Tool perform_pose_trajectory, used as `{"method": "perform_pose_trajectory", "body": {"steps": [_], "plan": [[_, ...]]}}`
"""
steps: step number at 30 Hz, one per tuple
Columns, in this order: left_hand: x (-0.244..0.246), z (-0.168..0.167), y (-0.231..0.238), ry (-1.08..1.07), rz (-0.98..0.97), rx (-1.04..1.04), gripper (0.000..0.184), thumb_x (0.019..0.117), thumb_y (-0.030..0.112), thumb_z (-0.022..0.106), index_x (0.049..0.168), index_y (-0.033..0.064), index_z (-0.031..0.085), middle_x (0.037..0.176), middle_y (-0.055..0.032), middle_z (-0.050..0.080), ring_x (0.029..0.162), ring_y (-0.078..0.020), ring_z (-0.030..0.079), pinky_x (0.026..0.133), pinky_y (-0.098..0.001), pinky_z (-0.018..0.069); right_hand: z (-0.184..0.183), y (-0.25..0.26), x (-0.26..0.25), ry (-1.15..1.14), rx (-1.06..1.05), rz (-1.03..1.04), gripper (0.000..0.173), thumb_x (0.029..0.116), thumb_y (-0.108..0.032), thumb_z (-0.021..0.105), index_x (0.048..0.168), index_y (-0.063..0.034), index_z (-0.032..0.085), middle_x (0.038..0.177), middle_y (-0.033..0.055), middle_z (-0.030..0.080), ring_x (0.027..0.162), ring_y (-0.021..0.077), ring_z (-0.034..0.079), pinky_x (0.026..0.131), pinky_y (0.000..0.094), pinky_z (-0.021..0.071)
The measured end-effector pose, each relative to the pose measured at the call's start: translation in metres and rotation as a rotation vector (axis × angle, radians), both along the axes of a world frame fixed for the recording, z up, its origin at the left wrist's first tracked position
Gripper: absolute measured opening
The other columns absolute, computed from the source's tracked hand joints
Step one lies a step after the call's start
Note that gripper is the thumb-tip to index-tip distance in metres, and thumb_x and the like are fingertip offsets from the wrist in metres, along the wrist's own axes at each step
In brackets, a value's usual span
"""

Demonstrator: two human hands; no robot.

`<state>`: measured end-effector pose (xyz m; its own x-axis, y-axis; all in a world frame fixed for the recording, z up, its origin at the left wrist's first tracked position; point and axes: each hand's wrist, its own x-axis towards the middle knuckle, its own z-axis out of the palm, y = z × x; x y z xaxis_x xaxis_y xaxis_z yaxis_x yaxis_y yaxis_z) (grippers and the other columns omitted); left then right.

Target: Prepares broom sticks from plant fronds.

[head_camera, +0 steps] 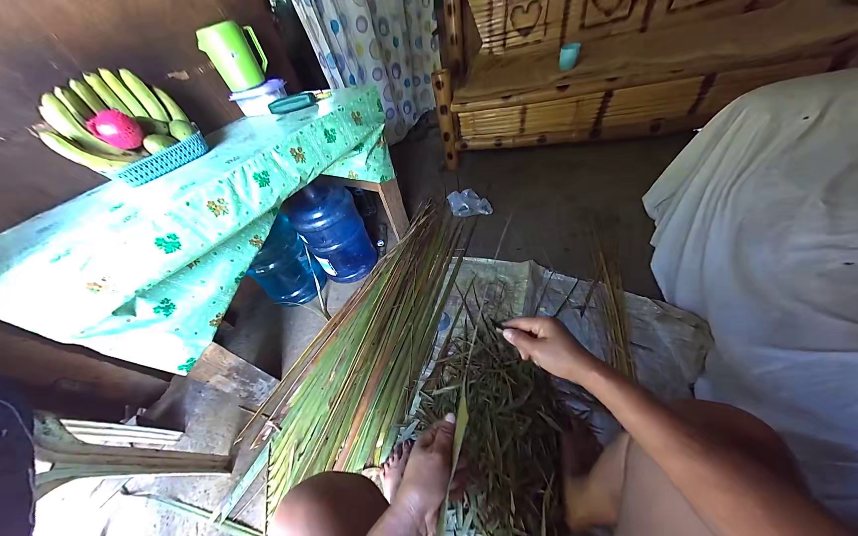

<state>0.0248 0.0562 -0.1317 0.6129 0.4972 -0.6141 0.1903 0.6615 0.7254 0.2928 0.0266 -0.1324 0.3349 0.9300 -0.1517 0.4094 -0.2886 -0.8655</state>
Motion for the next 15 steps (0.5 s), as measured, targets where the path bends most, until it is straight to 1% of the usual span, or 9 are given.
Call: {"method": "perform_pose_trajectory", "body": {"steps": [2, 3, 4, 6, 8, 9, 12, 15], "plan": [[0.011, -0.001, 0.015, 0.025, 0.028, 0.023, 0.041, 0.1143, 0.032, 0.028, 0.087, 0.0108, 0.049, 0.054, 0.0057, 0.038, 0.040, -0.0024, 0.034, 0.037, -0.0165, 0.0294, -0.001, -0.010, -0.016, 0.096, 0.030, 0.070, 0.031, 0.1069, -0.021, 0.049, 0.116, 0.0012, 0.069, 0.074, 0.0015, 0.060, 0.059, 0.0063, 0.052, 0.058, 0.0252, 0.0459], [0.015, 0.000, 0.020, 0.033, 0.035, 0.032, 0.040, 0.1143, 0.031, 0.029, 0.088, 0.0104, 0.050, 0.055, 0.0054, 0.038, 0.040, -0.0026, 0.034, 0.037, -0.0165, 0.0300, -0.001, -0.014, -0.030, 0.114, 0.054, 0.139, 0.031, 0.1061, -0.021, 0.050, 0.111, 0.0018, 0.069, 0.073, 0.0014, 0.059, 0.060, 0.0061, 0.052, 0.059, 0.0250, 0.0460], [0.019, -0.001, 0.023, 0.034, 0.040, 0.037, 0.039, 0.1143, 0.031, 0.029, 0.089, 0.0099, 0.050, 0.055, 0.0052, 0.039, 0.040, -0.0028, 0.035, 0.038, -0.0167, 0.0306, -0.001, -0.019, -0.045, 0.108, 0.087, 0.229, 0.031, 0.1050, -0.021, 0.051, 0.108, 0.0024, 0.070, 0.075, 0.0033, 0.060, 0.062, 0.0071, 0.053, 0.061, 0.0260, 0.0469], [0.023, -0.002, 0.023, 0.031, 0.054, 0.037, 0.039, 0.1144, 0.029, 0.028, 0.090, 0.0099, 0.052, 0.054, 0.0054, 0.041, 0.041, -0.0025, 0.036, 0.039, -0.0169, 0.0314, -0.001, -0.026, -0.070, 0.042, 0.154, 0.401, 0.031, 0.1032, -0.024, 0.053, 0.102, 0.0013, 0.072, 0.076, 0.0076, 0.064, 0.066, 0.0114, 0.057, 0.064, 0.0304, 0.0490], [0.023, -0.001, 0.021, 0.055, 0.070, 0.032, 0.039, 0.1145, 0.029, 0.029, 0.092, 0.0096, 0.054, 0.055, 0.0044, 0.045, 0.041, -0.0027, 0.037, 0.039, -0.0172, 0.0317, -0.005, -0.027, -0.083, -0.071, 0.210, 0.486, 0.030, 0.1023, -0.026, 0.055, 0.095, -0.0015, 0.071, 0.073, 0.0095, 0.064, 0.066, 0.0163, 0.060, 0.062, 0.0350, 0.0488], [0.022, -0.002, 0.021, 0.056, 0.072, 0.024, 0.039, 0.1145, 0.029, 0.028, 0.093, 0.0097, 0.054, 0.055, 0.0044, 0.045, 0.040, -0.0025, 0.037, 0.039, -0.0170, 0.0317, -0.008, -0.027, -0.085, -0.102, 0.227, 0.497, 0.031, 0.1021, -0.027, 0.055, 0.093, -0.0022, 0.071, 0.072, 0.0094, 0.063, 0.065, 0.0168, 0.060, 0.061, 0.0351, 0.0483], [0.019, -0.006, 0.022, -0.014, 0.048, -0.007, 0.040, 0.1145, 0.026, 0.025, 0.088, 0.0120, 0.051, 0.053, 0.0070, 0.039, 0.040, -0.0014, 0.034, 0.038, -0.0159, 0.0299, -0.021, -0.021, -0.078, -0.151, 0.270, 0.451, 0.032, 0.1029, -0.028, 0.054, 0.091, -0.0026, 0.070, 0.070, 0.0083, 0.062, 0.064, 0.0151, 0.059, 0.060, 0.0324, 0.0480], [0.018, -0.009, 0.020, -0.038, 0.020, -0.021, 0.039, 0.1144, 0.026, 0.024, 0.088, 0.0119, 0.049, 0.054, 0.0076, 0.037, 0.041, -0.0007, 0.033, 0.038, -0.0150, 0.0292, -0.028, -0.014, -0.067, -0.237, 0.253, 0.377, 0.033, 0.1022, -0.030, 0.054, 0.087, -0.0030, 0.067, 0.069, 0.0086, 0.060, 0.063, 0.0181, 0.058, 0.059, 0.0359, 0.0469]]}}
